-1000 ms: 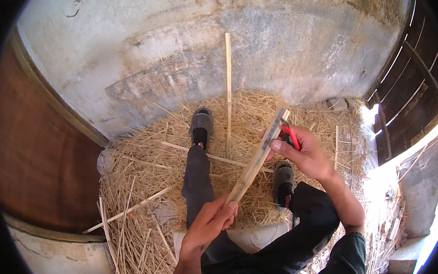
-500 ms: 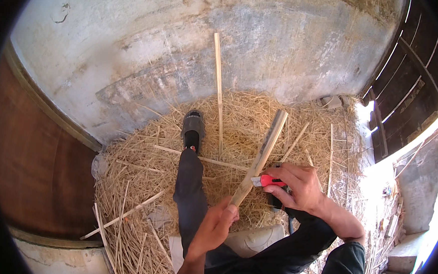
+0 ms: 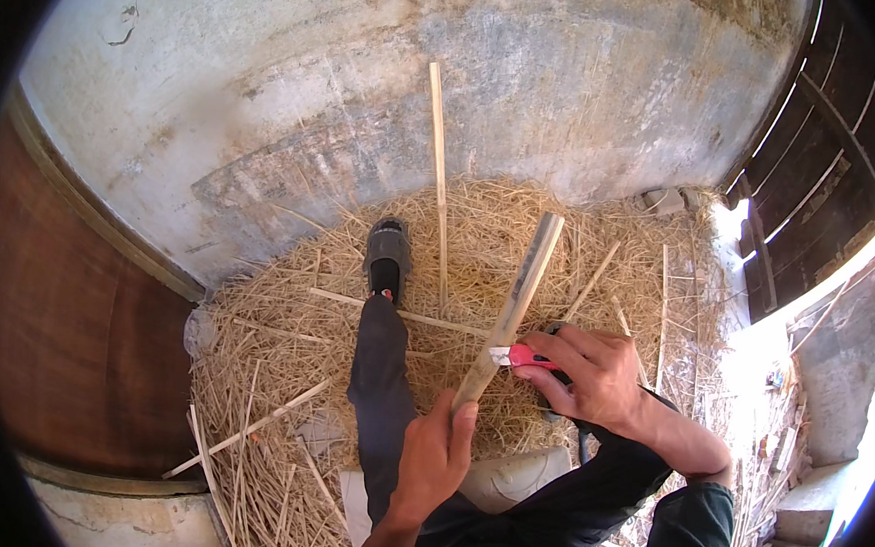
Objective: The person sits on a straw-covered floor and uses a red utility knife to shave thin strips from a long bamboo stick. They repeatedly scrape the blade along the stick's length, rotating it to remove material from different sides.
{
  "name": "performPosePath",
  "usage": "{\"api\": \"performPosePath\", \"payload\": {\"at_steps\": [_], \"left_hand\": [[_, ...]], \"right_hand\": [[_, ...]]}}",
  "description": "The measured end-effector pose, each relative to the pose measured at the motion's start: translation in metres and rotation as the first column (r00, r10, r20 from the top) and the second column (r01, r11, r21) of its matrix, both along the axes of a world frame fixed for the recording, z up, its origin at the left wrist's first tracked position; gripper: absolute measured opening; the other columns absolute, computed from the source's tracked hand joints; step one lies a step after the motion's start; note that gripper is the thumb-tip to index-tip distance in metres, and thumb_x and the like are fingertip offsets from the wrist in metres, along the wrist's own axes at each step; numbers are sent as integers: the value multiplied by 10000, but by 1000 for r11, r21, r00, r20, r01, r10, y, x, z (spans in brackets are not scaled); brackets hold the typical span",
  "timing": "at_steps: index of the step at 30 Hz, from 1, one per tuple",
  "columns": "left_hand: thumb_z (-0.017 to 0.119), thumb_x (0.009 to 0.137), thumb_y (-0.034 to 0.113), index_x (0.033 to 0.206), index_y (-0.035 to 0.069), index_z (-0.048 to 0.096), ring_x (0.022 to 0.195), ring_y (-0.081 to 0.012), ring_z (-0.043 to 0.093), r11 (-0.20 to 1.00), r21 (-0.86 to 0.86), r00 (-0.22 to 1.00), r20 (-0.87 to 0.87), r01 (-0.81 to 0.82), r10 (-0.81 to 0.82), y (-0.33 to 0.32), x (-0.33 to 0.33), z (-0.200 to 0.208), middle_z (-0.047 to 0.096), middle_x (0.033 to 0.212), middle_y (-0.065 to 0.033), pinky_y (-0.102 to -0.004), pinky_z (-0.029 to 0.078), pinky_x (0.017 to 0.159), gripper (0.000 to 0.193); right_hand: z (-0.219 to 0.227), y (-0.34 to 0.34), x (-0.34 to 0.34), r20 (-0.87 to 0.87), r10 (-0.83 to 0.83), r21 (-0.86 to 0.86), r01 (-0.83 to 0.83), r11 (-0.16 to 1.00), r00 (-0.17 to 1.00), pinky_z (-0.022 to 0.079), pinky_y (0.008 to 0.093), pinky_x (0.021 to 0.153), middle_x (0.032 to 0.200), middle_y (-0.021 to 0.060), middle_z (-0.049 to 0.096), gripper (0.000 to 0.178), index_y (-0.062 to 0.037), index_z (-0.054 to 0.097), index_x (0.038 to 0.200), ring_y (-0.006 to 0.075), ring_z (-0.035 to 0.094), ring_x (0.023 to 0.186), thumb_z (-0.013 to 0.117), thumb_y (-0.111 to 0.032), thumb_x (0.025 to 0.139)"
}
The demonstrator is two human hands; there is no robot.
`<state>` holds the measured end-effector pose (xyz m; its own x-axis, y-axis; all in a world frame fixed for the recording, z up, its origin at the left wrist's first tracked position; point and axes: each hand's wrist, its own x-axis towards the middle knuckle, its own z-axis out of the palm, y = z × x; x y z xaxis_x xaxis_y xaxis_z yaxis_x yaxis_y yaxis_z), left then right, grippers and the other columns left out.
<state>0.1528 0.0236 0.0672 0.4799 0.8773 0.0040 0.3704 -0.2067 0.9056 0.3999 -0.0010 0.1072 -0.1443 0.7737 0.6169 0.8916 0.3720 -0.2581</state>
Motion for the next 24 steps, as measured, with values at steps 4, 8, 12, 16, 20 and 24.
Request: {"api": "performPosePath", "payload": {"at_steps": [4,8,12,16,20,24], "left_hand": [[533,1163,310,1054,6,599,642,-492,633,1000,2,1000,15,-4,4,-1,-3,-4,586,683,-235,-531,443,569,330],[536,1162,304,1056,0,600,635,-483,633,1000,13,1000,3,-10,10,-2,-8,-7,583,675,-229,-525,446,567,328],[510,1166,295,1015,-2,603,574,-316,619,999,22,1000,-12,-24,25,-4,-14,-8,584,659,-157,-434,439,554,346],[500,1168,295,1004,-8,612,549,-238,611,1000,9,999,-16,-28,28,-5,-21,-4,583,652,-123,-394,439,555,363],[522,1161,303,1018,-18,619,574,-308,621,994,-112,994,-113,-9,-4,-24,-46,-18,586,654,-154,-430,448,569,364],[545,1154,303,1083,-33,637,596,-399,658,988,-153,992,-127,-36,17,-26,-59,-31,604,663,-198,-473,462,576,356]], "right_hand": [[3,4,2,23,-15,17,15,1000,1000,541,327,513,797,-13,682,269,-156,789,1103,178,694,585,854,-346,923],[6,4,-1,53,-12,11,11,1000,999,543,329,518,797,-15,678,262,-159,788,1099,171,697,598,855,-340,921],[8,6,-3,81,-14,27,11,1000,997,545,331,519,793,-13,676,249,-167,791,1101,173,697,598,846,-337,928],[2,12,7,64,-75,49,72,996,995,559,347,539,813,25,722,211,-136,813,1107,209,715,618,806,-301,976],[26,34,55,-226,-401,108,432,895,888,600,348,616,941,129,805,213,-79,821,1162,256,774,721,748,-239,1040],[23,29,59,-361,-449,-70,456,887,818,631,353,679,1012,169,813,222,-47,806,1179,264,801,785,748,-211,1040]]}}
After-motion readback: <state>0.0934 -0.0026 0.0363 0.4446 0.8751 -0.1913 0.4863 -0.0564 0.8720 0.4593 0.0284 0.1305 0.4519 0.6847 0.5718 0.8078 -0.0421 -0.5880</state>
